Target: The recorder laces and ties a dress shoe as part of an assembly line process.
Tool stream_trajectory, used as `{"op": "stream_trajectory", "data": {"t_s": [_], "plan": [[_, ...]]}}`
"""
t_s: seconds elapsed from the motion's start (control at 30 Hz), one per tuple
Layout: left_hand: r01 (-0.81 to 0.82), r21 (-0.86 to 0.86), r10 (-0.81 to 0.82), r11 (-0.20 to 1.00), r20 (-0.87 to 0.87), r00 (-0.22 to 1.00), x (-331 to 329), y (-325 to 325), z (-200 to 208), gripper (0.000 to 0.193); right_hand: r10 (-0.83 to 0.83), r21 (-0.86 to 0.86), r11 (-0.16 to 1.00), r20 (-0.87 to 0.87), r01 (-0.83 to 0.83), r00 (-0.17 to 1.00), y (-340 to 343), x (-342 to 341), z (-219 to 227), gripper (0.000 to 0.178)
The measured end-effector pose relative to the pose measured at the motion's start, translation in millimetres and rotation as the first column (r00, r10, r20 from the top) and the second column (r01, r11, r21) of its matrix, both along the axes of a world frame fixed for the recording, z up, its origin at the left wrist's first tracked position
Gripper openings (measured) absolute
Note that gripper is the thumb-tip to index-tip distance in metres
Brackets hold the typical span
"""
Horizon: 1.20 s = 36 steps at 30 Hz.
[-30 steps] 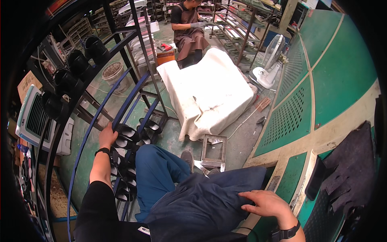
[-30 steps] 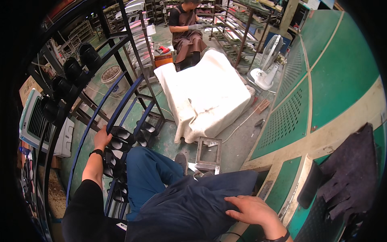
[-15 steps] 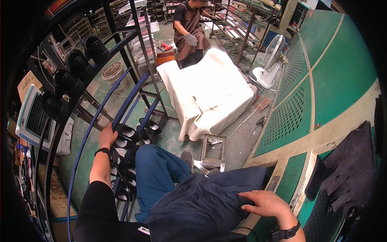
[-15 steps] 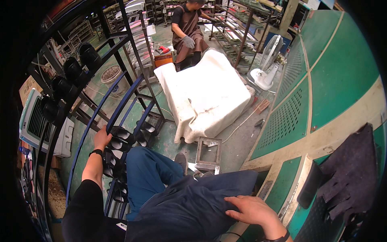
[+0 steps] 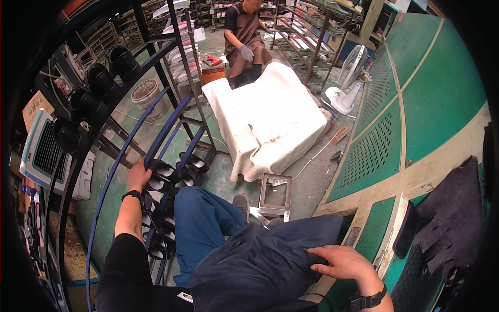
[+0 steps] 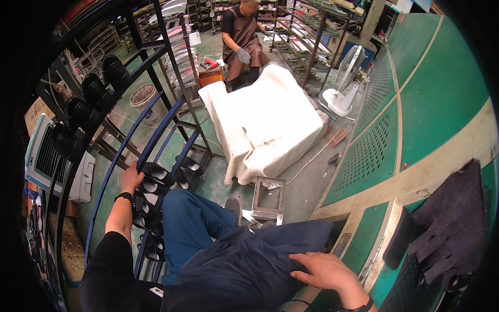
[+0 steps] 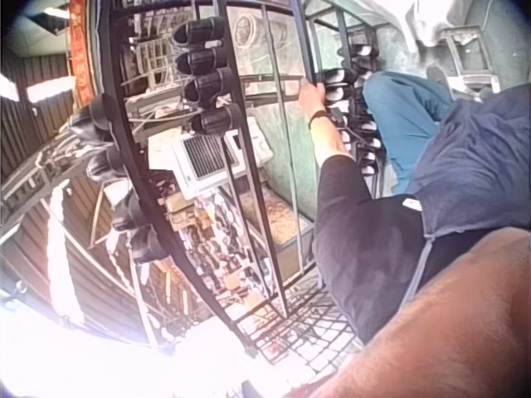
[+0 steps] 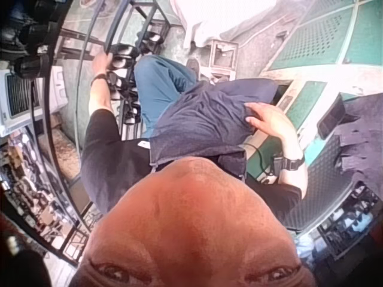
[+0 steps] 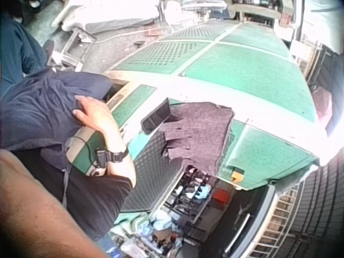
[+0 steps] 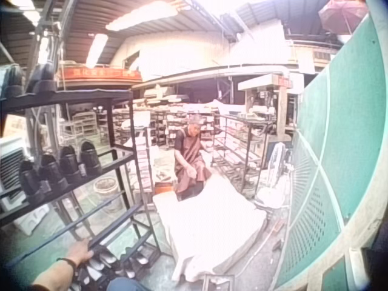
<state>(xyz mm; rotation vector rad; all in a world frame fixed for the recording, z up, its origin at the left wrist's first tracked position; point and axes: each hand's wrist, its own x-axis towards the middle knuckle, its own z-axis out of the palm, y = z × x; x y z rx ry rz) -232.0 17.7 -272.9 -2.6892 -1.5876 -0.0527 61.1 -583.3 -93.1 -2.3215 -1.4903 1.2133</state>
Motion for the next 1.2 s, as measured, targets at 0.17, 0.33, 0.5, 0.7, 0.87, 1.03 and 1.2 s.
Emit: {"op": "stream_trajectory", "data": {"t_s": [0.17,0.33,0.5,0.7,0.87,1.03,1.2], "plan": [[0.004,0.013,-0.004,1.000,-0.002,1.000,-1.4,1.9,-1.6,0.058,-0.001,-0.002,1.000,-0.004,0.001,1.000,0.2,0.0,0.1,0.052],[0.006,0.001,-0.006,1.000,0.007,1.000,-1.9,3.9,-4.6,0.059,0.000,0.011,1.000,-0.003,0.000,1.000,0.5,-0.2,0.9,0.052],[0.004,-0.003,-0.003,1.000,0.012,1.000,-2.5,4.9,-4.8,0.058,0.003,0.010,1.000,0.002,-0.003,1.000,1.6,-0.2,2.1,0.052],[0.007,0.004,-0.007,1.000,0.005,1.000,-1.8,2.3,-2.6,0.058,-0.005,0.007,1.000,-0.005,0.005,1.000,0.7,-0.3,1.2,0.052],[0.014,0.011,-0.014,1.000,0.018,1.000,-2.6,2.6,-3.7,0.057,-0.004,-0.007,1.000,0.001,0.004,1.000,1.5,-0.3,2.0,0.051],[0.037,0.032,-0.038,0.999,0.037,0.999,-4.5,2.6,-5.0,0.054,-0.006,0.012,1.000,0.000,0.006,1.000,0.5,-0.5,1.6,0.051],[0.040,0.040,-0.042,0.998,0.039,0.998,-3.2,2.9,-6.2,0.053,-0.010,-0.004,1.000,-0.001,0.010,1.000,2.0,-0.6,2.8,0.052]]}}
